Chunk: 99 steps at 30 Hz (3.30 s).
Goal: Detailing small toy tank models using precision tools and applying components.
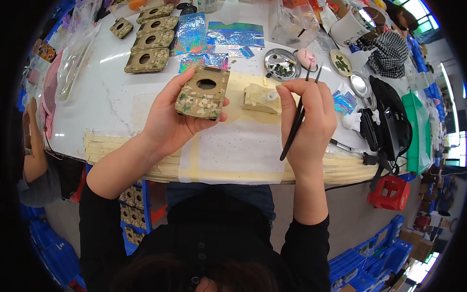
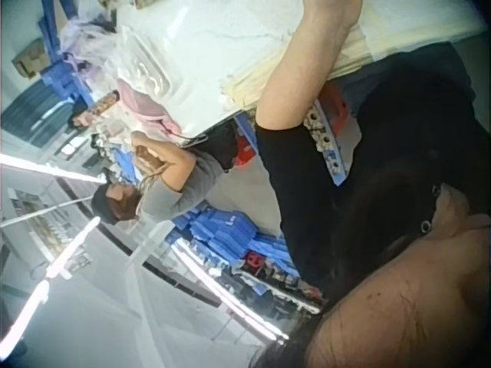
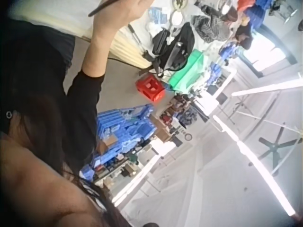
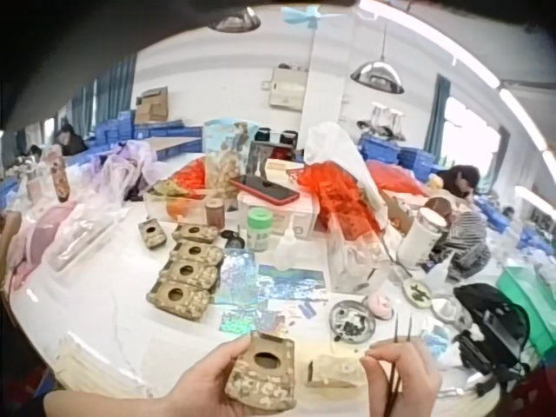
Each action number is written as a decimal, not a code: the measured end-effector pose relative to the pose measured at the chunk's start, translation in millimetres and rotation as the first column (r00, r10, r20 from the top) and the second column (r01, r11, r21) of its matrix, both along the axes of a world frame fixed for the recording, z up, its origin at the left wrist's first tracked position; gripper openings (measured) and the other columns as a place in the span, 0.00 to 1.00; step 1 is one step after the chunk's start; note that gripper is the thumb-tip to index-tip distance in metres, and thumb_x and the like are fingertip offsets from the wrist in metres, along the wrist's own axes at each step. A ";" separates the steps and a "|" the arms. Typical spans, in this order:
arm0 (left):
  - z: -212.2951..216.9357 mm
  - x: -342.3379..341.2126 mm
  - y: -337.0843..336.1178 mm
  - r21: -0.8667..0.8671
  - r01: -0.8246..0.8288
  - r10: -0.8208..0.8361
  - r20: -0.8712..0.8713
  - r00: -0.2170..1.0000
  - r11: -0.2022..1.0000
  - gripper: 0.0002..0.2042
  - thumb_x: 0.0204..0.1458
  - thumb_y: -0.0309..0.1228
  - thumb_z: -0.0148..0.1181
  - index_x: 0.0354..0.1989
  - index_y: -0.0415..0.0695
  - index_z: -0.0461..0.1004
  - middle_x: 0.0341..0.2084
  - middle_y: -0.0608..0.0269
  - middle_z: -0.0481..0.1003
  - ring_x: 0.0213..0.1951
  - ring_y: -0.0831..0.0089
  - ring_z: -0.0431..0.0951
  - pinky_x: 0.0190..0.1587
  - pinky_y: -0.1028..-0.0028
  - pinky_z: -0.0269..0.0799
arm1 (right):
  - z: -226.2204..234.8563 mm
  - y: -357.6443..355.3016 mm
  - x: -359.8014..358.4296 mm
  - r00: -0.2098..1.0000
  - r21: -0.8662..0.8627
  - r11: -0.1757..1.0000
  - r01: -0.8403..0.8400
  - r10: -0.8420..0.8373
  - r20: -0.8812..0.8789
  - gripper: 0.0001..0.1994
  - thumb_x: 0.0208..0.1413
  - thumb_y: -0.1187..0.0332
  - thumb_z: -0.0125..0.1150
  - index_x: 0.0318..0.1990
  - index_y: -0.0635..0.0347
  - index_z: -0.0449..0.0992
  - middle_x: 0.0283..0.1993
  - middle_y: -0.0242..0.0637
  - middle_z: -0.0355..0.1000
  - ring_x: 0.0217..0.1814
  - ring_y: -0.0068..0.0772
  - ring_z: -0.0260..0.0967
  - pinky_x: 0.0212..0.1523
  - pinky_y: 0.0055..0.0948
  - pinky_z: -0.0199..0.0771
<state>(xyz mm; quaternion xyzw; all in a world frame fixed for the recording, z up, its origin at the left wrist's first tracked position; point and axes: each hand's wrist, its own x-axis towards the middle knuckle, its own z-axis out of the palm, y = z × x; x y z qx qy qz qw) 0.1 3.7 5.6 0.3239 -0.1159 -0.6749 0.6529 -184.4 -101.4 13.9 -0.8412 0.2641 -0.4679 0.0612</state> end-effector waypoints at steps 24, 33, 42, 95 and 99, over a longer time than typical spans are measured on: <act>-3.4 2.3 -3.3 -0.051 0.000 -0.002 -0.034 0.999 0.999 0.24 0.59 0.43 0.40 0.52 0.33 0.62 0.35 0.44 0.72 0.32 0.62 0.78 0.31 0.74 0.81 | -29.9 30.8 -87.4 0.944 0.686 0.649 -0.328 0.250 0.215 0.11 0.49 0.77 0.61 0.40 0.70 0.73 0.36 0.41 0.73 0.41 0.29 0.71 0.44 0.23 0.67; -8.7 5.5 -2.4 -0.080 0.036 -0.040 -0.048 0.998 0.996 0.24 0.60 0.43 0.36 0.52 0.31 0.61 0.37 0.41 0.71 0.34 0.59 0.78 0.33 0.73 0.81 | -27.1 29.3 -91.0 0.924 0.770 0.526 -0.361 0.088 0.373 0.06 0.56 0.76 0.53 0.38 0.68 0.64 0.37 0.46 0.72 0.39 0.31 0.72 0.44 0.27 0.73; -9.5 6.1 -3.6 -0.081 0.050 -0.053 -0.033 0.998 0.996 0.24 0.60 0.43 0.35 0.51 0.30 0.61 0.37 0.41 0.71 0.34 0.59 0.78 0.34 0.73 0.80 | -35.7 34.6 -84.5 0.945 0.798 0.536 -0.277 0.001 0.328 0.05 0.58 0.74 0.51 0.34 0.67 0.65 0.31 0.42 0.72 0.32 0.26 0.73 0.36 0.21 0.73; -6.0 4.5 -3.2 -0.057 0.038 -0.039 -0.011 0.999 0.998 0.24 0.60 0.43 0.35 0.51 0.30 0.61 0.37 0.42 0.71 0.33 0.60 0.78 0.32 0.73 0.81 | -38.7 35.6 -73.6 0.968 0.804 0.572 -0.162 -0.067 0.243 0.06 0.58 0.72 0.52 0.32 0.66 0.66 0.26 0.37 0.72 0.28 0.21 0.72 0.28 0.16 0.69; -6.1 4.2 -3.1 -0.064 0.039 -0.039 -0.001 0.999 0.997 0.24 0.60 0.43 0.35 0.51 0.30 0.61 0.37 0.42 0.71 0.33 0.61 0.78 0.32 0.74 0.81 | -38.9 35.3 -73.9 0.967 0.802 0.571 -0.173 -0.056 0.249 0.06 0.58 0.72 0.52 0.32 0.66 0.66 0.26 0.37 0.72 0.28 0.21 0.72 0.28 0.16 0.69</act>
